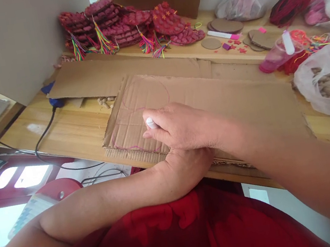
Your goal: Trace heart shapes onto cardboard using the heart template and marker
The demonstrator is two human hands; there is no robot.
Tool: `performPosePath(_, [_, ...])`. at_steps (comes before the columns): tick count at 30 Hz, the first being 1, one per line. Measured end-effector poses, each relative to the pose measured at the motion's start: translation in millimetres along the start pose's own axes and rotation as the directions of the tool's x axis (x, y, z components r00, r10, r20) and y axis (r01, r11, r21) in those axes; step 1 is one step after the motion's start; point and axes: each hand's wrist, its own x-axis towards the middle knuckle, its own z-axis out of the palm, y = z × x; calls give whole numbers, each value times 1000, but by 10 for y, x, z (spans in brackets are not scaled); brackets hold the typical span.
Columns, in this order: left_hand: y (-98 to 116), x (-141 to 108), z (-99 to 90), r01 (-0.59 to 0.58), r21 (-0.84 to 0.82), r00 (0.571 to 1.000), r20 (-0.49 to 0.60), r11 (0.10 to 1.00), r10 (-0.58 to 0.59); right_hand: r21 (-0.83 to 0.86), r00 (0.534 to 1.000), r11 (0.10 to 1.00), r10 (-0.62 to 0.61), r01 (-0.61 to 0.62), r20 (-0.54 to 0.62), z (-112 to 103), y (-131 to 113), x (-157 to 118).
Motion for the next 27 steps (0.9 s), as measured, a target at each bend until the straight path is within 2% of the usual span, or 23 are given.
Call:
performPosePath(4, [13,13,32,4,-7,1000,-23,1000,-4,-59,1000,998,20,-20,1,-6,12,49])
performPosePath(11, [-4,50,67,0,-128,1000,-22,992,-3,-119,996,990,71,-76,-45,-63,102,150])
performPosePath(15, [8,35,60,2,-152,1000,-20,988,-5,-80,999,996,22,-24,-31,-27,51,97])
performPosePath(20, [24,8,52,6,-96,1000,-9,995,-7,-30,999,999,-12,13,35,0,-27,46])
performPosePath(27, [-3,66,51,4,-147,1000,23,989,-1,-92,996,992,78,-82,-53,-114,192,147])
